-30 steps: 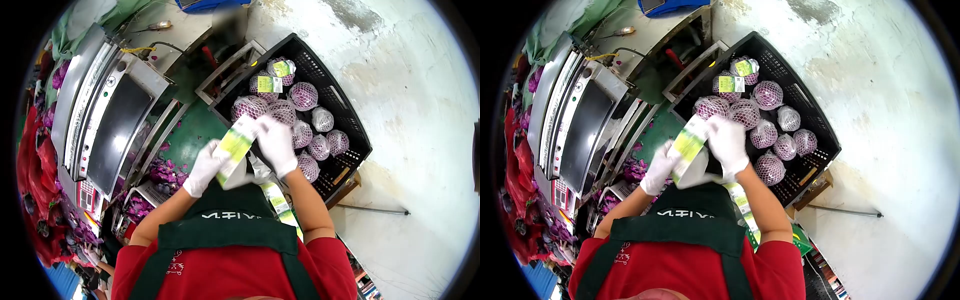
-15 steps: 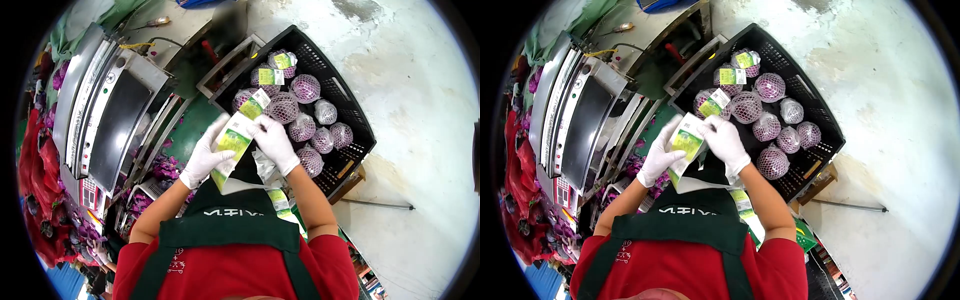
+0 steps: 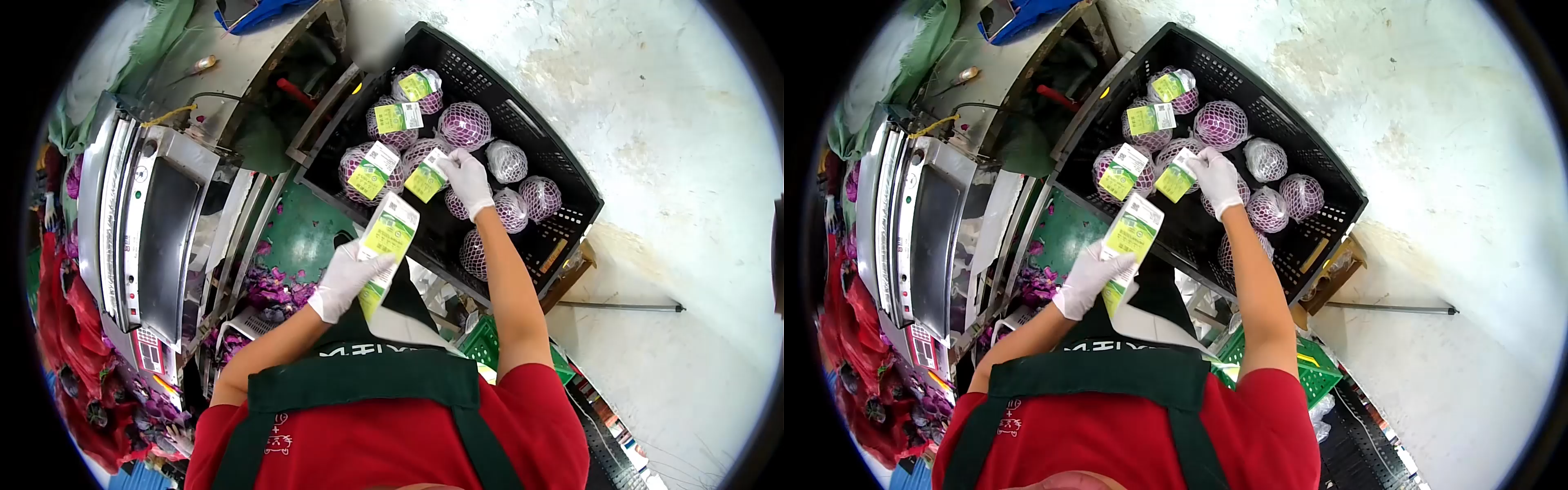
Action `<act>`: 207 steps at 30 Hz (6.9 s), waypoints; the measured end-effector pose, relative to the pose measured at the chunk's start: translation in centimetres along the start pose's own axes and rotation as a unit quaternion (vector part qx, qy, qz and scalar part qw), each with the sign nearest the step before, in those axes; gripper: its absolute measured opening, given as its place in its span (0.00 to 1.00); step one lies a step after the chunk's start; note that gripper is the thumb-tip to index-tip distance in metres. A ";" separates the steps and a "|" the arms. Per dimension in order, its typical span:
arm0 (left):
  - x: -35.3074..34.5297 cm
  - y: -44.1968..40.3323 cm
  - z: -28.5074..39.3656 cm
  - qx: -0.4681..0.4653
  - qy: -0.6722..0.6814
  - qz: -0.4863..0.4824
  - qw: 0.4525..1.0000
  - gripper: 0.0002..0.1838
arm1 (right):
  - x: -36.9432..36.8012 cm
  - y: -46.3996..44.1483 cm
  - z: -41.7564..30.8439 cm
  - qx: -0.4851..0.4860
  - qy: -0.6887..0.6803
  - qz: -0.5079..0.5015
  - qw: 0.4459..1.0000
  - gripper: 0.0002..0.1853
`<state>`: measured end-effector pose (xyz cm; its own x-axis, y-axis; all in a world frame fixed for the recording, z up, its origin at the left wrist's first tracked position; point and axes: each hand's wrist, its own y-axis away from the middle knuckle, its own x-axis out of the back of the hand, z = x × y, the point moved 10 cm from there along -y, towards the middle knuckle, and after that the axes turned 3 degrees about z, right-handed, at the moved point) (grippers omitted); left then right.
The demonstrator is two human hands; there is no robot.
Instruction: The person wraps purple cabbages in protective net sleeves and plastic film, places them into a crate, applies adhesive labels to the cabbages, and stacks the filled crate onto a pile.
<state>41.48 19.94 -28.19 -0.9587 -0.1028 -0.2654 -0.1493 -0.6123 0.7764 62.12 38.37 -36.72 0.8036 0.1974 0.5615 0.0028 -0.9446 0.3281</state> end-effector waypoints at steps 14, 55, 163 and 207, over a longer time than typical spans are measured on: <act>-2.0 -1.3 7.6 -0.246 0.006 0.026 0.969 0.21 | 0.7 10.7 -11.9 0.089 -0.123 -0.114 0.982 0.09; 2.7 0.1 8.1 -0.184 -0.141 0.116 0.966 0.09 | -2.5 8.4 -12.5 0.025 -0.276 -0.280 0.919 0.13; -12.1 -4.4 -0.4 -0.078 -0.035 -0.014 0.996 0.12 | 12.0 17.9 -3.5 -0.018 -0.103 0.044 0.994 0.06; -12.6 -1.8 -3.5 -0.075 -0.131 -0.050 0.987 0.11 | 9.2 22.1 1.8 -0.254 -0.233 -0.215 0.914 0.20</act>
<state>54.71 19.58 -28.24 -0.9738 0.1584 -0.1634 -0.2271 -0.7206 0.6551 70.59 18.89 -25.68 0.9598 0.2763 -0.0486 0.1966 -0.5389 0.8191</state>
